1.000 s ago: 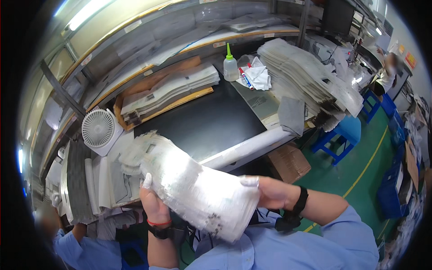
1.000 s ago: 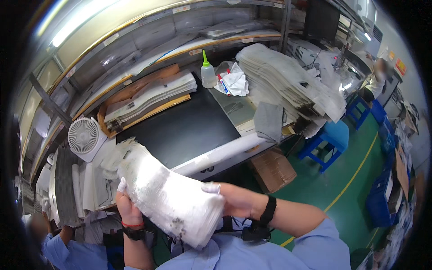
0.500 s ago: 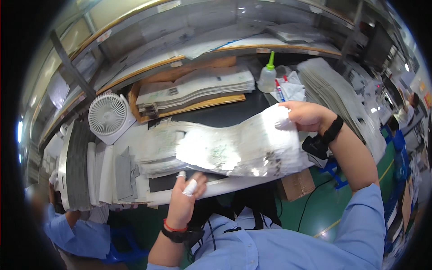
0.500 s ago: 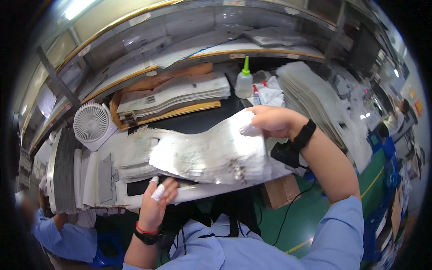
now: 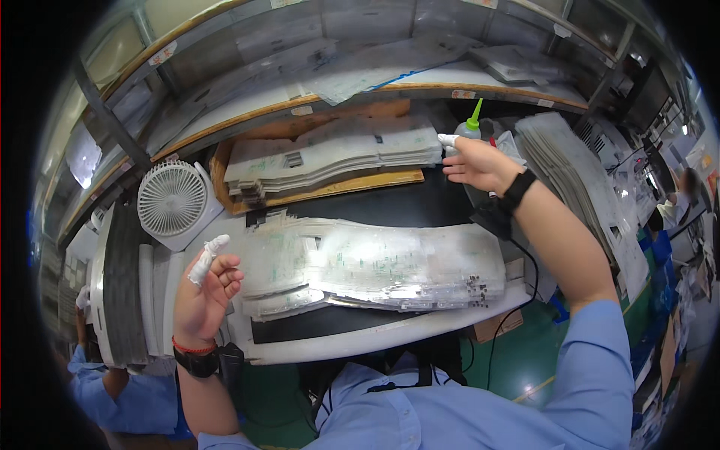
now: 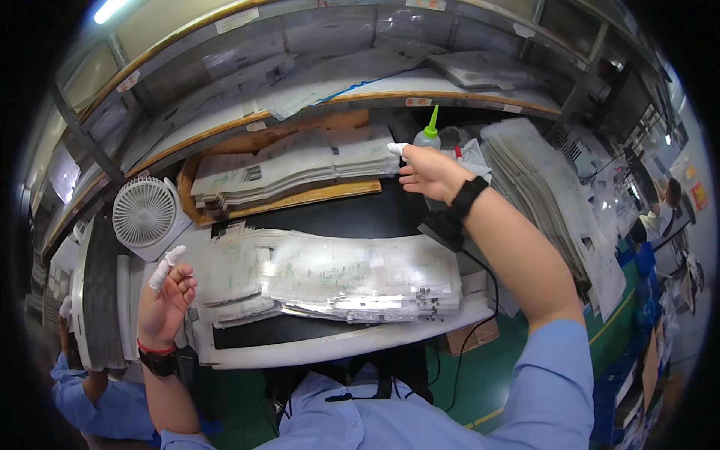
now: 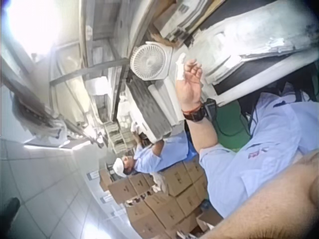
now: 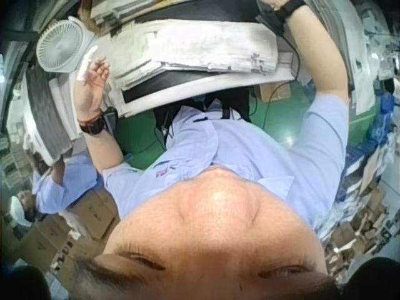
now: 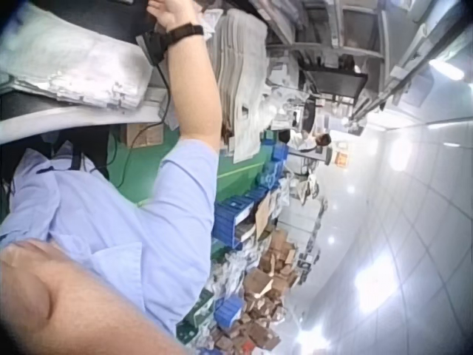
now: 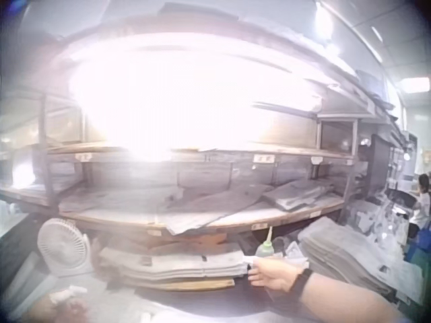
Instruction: Manually inspecting, sorting, and handling stacks of flexible printed circuit boards at a workstation.
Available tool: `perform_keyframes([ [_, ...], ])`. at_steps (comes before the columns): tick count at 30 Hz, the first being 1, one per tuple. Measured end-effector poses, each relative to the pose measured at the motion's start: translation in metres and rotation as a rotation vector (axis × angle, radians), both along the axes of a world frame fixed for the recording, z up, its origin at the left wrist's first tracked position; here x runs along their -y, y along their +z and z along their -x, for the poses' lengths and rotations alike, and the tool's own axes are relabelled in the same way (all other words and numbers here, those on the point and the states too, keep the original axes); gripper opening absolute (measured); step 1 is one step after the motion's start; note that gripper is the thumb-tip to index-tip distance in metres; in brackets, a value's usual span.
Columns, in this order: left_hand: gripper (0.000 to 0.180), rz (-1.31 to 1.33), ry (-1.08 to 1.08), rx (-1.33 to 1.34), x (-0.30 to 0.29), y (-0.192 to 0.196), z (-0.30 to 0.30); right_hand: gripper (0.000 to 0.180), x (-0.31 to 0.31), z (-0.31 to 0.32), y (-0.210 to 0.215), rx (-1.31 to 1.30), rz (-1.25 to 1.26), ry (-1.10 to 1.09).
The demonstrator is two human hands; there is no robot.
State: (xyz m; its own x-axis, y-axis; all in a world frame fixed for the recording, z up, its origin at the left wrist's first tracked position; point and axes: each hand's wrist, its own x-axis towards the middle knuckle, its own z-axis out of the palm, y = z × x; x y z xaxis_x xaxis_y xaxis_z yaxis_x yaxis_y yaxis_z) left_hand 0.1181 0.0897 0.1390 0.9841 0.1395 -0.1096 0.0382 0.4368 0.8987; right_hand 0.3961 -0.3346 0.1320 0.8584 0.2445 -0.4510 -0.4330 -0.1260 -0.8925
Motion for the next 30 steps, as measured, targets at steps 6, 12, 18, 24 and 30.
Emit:
perform_keyframes([
  [6, 0.042, 0.037, -0.047, -0.083, -0.005, -0.008, -0.016, 0.083, -0.029, -0.037, -0.046, -0.034, -0.090, -0.214],
  [12, 0.042, 0.056, -0.072, -0.106, -0.022, -0.011, -0.034, 0.077, -0.040, -0.046, -0.050, -0.074, -0.033, -0.261],
  [18, 0.039, 0.126, -0.029, -0.143, -0.037, -0.010, -0.076, 0.072, -0.048, -0.054, -0.044, -0.071, -0.085, -0.208],
  [24, 0.035, 0.179, 0.129, -0.228, -0.058, -0.028, -0.120, 0.058, -0.043, -0.062, -0.036, -0.091, -0.255, -0.164],
  [30, 0.034, 0.219, 0.140, -0.263, -0.060, -0.042, -0.145, 0.054, -0.045, -0.063, -0.031, -0.093, -0.137, -0.228],
])
